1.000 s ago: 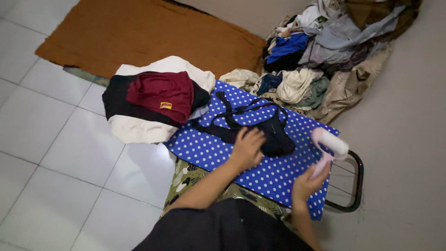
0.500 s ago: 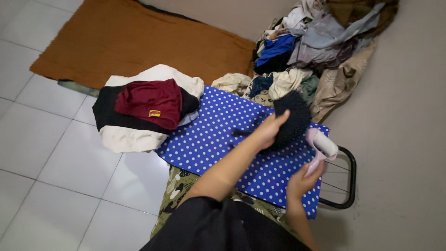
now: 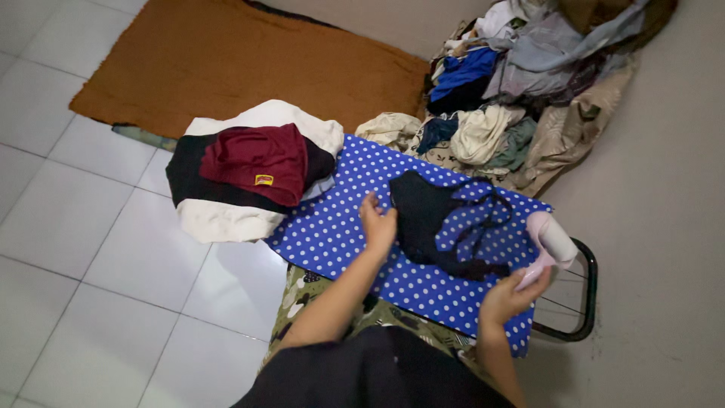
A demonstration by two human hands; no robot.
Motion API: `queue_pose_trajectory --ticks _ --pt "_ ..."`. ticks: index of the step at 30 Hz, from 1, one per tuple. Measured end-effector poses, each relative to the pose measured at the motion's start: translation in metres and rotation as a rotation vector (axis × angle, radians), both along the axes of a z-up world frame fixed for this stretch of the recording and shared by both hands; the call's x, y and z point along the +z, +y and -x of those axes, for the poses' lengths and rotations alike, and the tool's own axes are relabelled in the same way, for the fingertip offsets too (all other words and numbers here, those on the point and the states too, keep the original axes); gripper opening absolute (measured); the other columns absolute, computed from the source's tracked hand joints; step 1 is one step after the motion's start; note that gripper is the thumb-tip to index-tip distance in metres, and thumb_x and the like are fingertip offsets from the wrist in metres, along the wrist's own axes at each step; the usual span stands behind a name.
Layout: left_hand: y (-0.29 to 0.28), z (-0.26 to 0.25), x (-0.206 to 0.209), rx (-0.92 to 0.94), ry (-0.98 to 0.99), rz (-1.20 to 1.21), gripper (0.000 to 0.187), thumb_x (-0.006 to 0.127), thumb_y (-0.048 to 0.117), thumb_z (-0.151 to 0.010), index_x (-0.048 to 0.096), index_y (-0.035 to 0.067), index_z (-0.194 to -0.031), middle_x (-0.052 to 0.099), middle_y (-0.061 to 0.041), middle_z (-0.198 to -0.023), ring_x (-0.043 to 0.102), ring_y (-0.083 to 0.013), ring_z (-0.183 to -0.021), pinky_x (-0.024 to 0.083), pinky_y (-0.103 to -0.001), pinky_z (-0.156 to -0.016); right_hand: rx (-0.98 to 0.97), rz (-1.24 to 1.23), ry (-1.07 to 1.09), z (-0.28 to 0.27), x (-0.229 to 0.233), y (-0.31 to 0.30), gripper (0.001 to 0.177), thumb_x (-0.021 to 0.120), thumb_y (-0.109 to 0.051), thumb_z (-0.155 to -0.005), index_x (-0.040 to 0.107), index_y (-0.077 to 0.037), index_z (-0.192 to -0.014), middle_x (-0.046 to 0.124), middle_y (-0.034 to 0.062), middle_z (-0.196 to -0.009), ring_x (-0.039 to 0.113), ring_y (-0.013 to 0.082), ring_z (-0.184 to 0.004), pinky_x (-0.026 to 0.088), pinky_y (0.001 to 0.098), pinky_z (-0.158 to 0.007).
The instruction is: The person uses a lint roller to remove lint from several garments laid on a blue polka-dotted ironing board. They roll the sticky surface over a black and white shirt, a maroon shirt, and a black bra, then place each item aside after treatment.
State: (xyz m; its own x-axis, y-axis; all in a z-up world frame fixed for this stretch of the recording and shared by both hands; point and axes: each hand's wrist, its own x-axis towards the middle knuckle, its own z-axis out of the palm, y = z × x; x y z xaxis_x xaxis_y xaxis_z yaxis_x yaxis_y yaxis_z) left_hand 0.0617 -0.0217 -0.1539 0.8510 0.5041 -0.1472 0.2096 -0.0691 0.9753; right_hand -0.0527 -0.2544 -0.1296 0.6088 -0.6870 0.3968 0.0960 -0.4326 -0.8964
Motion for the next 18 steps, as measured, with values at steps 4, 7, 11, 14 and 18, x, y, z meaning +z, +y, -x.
queue_pose_trajectory --ticks 4,7,11,14,18 --pt "-0.004 0.012 0.000 -0.218 -0.290 -0.461 0.054 0.069 0.020 -0.086 0.058 0.014 -0.139 0.057 -0.014 -0.143 0.048 -0.0363 -0.137 0.036 -0.052 -0.117 -0.022 0.510 -0.065 0.003 -0.010 -0.002 0.045 0.052 0.000 -0.112 0.038 0.002 -0.155 0.054 0.0257 -0.138 0.057 0.0378 -0.112 0.047 0.0464 -0.095" --pt "-0.008 0.013 0.019 -0.414 -0.417 -0.694 0.057 0.072 0.024 -0.084 0.060 0.014 -0.139 0.049 -0.016 -0.150 0.039 -0.0393 -0.141 0.027 -0.059 -0.113 0.125 0.076 0.048 0.009 -0.017 0.004 0.050 0.056 -0.004 -0.109 0.044 -0.002 -0.157 0.063 0.0137 -0.122 0.058 0.0166 -0.085 0.050 0.0312 -0.074" --pt "-0.003 0.012 0.013 -0.534 -0.408 -0.856 0.043 0.075 0.025 -0.078 0.069 0.013 -0.118 0.048 -0.019 -0.149 0.037 -0.0381 -0.143 0.027 -0.062 -0.111 0.258 -0.148 0.127 0.017 -0.015 0.018 0.055 0.058 -0.003 -0.104 0.047 -0.006 -0.157 0.064 0.0065 -0.103 0.052 0.0065 -0.068 0.044 0.0219 -0.057" --pt "0.004 0.007 -0.010 -0.538 -0.376 -0.820 0.024 0.074 0.025 -0.088 0.070 0.009 -0.105 0.052 -0.017 -0.145 0.038 -0.0352 -0.149 0.032 -0.058 -0.120 0.320 -0.051 0.227 0.014 0.005 0.019 0.052 0.059 -0.004 -0.103 0.052 -0.007 -0.154 0.068 0.0073 -0.102 0.056 0.0074 -0.070 0.046 0.0245 -0.058" --pt "0.011 0.010 -0.032 -0.511 -0.363 -0.764 0.027 0.076 0.026 -0.090 0.069 0.003 -0.104 0.055 -0.019 -0.142 0.040 -0.0343 -0.151 0.037 -0.052 -0.123 0.467 0.457 0.142 0.006 0.034 0.030 0.041 0.064 -0.012 -0.107 0.055 -0.003 -0.147 0.071 0.0238 -0.127 0.071 0.0306 -0.107 0.055 0.0425 -0.086"
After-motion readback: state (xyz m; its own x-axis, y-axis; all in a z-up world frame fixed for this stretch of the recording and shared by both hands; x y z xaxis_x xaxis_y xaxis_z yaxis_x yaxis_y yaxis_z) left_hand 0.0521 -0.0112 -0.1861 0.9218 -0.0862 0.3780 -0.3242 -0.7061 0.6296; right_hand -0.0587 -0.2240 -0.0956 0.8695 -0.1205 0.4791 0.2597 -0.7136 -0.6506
